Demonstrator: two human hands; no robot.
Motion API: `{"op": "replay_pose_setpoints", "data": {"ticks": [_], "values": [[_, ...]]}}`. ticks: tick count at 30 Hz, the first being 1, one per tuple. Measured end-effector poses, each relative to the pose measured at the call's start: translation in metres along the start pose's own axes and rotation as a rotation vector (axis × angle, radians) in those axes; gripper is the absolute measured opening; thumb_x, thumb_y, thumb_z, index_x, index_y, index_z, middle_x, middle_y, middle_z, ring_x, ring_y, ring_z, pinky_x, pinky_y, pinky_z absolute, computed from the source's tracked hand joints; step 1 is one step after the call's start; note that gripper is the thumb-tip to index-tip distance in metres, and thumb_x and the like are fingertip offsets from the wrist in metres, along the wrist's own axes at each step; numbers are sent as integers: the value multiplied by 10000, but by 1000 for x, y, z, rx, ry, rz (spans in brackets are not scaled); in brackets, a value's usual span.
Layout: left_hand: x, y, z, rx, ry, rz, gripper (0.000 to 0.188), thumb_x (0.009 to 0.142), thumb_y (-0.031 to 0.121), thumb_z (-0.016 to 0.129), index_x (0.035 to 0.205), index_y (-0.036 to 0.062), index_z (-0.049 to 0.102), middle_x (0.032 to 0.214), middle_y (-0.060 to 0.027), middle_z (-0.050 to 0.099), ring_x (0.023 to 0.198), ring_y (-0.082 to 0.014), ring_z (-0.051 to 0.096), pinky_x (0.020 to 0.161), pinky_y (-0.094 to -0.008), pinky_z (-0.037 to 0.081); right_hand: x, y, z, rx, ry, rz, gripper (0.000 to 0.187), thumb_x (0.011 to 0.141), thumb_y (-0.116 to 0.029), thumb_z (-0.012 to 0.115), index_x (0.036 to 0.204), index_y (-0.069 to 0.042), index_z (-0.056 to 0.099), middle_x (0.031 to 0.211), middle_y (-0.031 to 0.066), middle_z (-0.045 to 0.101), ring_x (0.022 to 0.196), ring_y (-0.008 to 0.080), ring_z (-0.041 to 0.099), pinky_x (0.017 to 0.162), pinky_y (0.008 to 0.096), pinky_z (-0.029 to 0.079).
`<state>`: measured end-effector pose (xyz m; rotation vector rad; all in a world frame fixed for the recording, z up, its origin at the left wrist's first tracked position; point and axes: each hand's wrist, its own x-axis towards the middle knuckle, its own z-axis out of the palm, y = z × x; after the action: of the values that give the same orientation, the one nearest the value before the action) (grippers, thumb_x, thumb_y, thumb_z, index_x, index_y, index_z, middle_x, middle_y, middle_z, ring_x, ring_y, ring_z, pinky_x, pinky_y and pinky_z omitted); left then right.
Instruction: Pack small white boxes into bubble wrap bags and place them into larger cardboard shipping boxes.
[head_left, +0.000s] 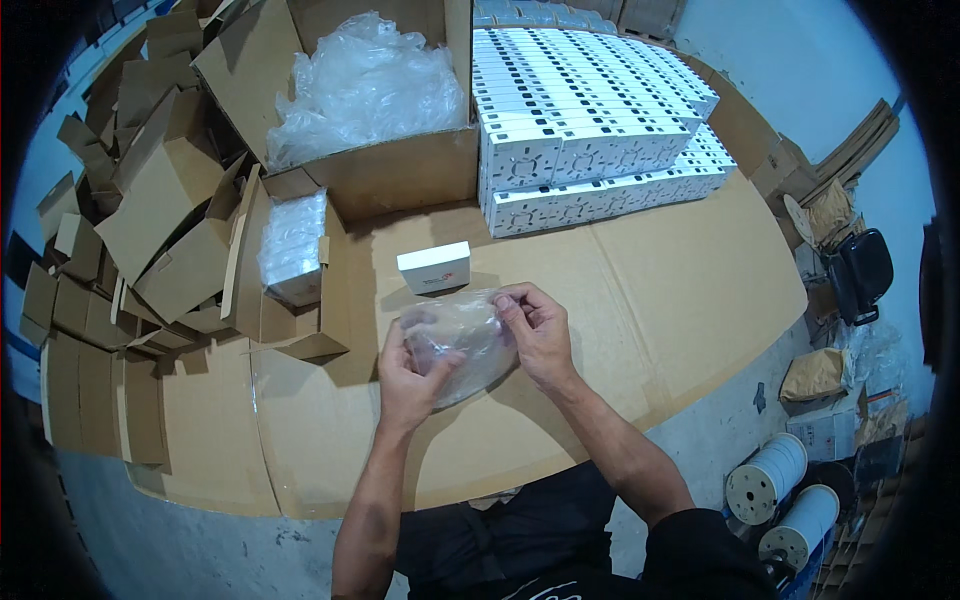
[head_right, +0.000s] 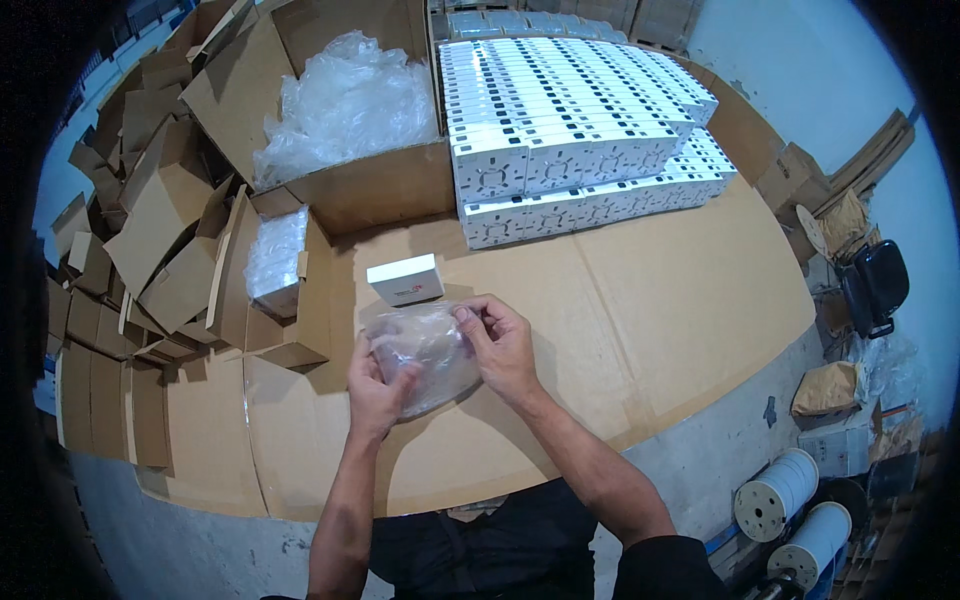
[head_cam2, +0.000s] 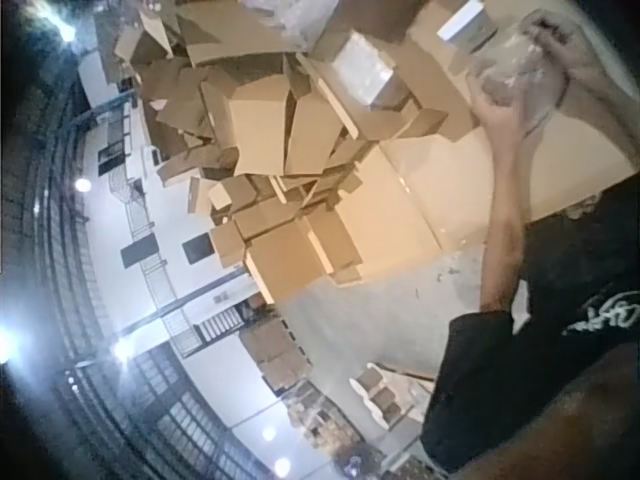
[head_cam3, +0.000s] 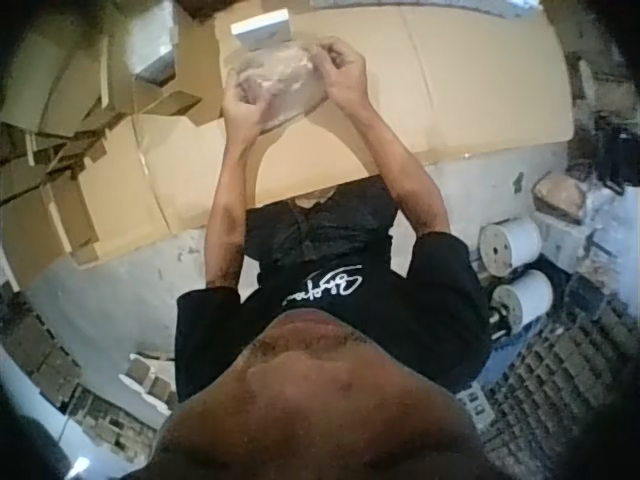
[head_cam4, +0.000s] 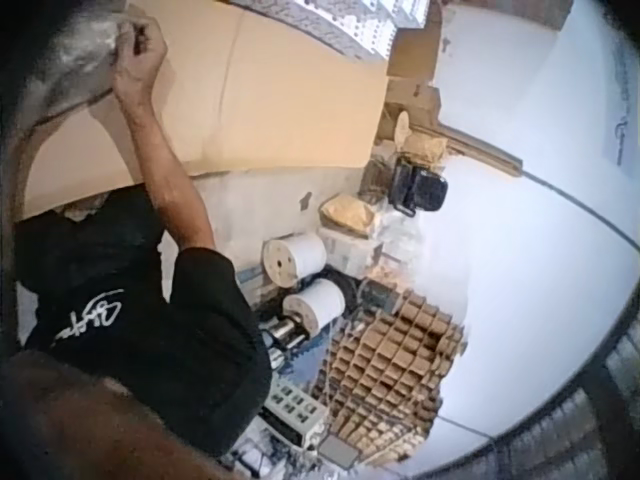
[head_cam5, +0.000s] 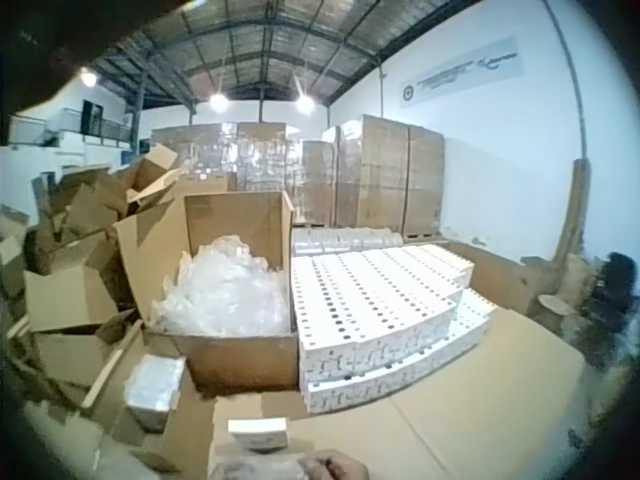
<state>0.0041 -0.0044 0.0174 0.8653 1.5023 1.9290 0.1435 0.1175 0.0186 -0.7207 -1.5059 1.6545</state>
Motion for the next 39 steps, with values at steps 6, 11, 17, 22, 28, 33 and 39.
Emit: {"op": "replay_pose_setpoints", "data": {"ticks": [6, 11, 17, 22, 28, 33, 39], "values": [[0, -3, -2, 93, -215, -178, 448, 812, 54, 860, 1183, 0, 615, 1068, -59, 676, 957, -134, 668, 864, -283, 552, 12, -10, -11, -150, 195, -230, 222, 965, -176, 703, 1134, -35, 668, 993, 42, 667, 845, 108, 612, 702, 266, 506], [2, -5, -7, 85, -208, -175, 431, 813, 56, 858, 1174, -6, 630, 1046, -64, 692, 961, -133, 671, 868, -288, 554, 19, -53, -10, -765, -8, -629, 349, 752, -101, 814, 1084, -83, 708, 1221, 123, 617, 1115, 291, 582, 845, 391, 513], [4, -5, -7, 120, -204, -169, 381, 815, 64, 857, 1119, -3, 638, 1025, -55, 696, 922, -125, 664, 833, -281, 545, 20, -57, -8, -910, -78, -748, 277, 741, -116, 832, 993, -95, 720, 1208, 107, 611, 1170, 310, 551, 950, 451, 462], [7, -15, -8, 158, -141, -113, 348, 802, 55, 859, 1062, 2, 634, 981, -60, 709, 892, -118, 666, 809, -282, 545, 24, -54, -9, -950, -85, -791, 261, 726, -72, 844, 951, -78, 713, 1118, 100, 622, 1040, 293, 602, 876, 421, 506], [7, -10, -4, 205, -103, -170, 375, 796, -9, 845, 1087, 14, 609, 1000, -27, 677, 943, -107, 647, 858, -277, 537, 35, -71, -10, -1045, -400, -822, 154, 793, -74, 768, 879, -35, 646, 953, 113, 632, 939, 291, 623, 861, 403, 494], [4, -13, -8, 212, -120, -105, 385, 795, -30, 834, 1110, 2, 614, 1064, -58, 681, 1002, -121, 649, 908, -288, 538, 41, -99, 7, -940, -625, -407, 129, 827, -118, 737, 880, -30, 659, 853, 142, 668, 850, 312, 676, 774, 422, 532], [2, -13, -8, 154, -104, -98, 581, 738, 6, 888, 1214, 16, 554, 1148, -71, 660, 1059, -146, 638, 930, -322, 539, 58, -115, 22, -1122, -1003, -220, 223, 846, -189, 723, 962, -2, 685, 828, 243, 696, 793, 404, 695, 751, 457, 541]]}}
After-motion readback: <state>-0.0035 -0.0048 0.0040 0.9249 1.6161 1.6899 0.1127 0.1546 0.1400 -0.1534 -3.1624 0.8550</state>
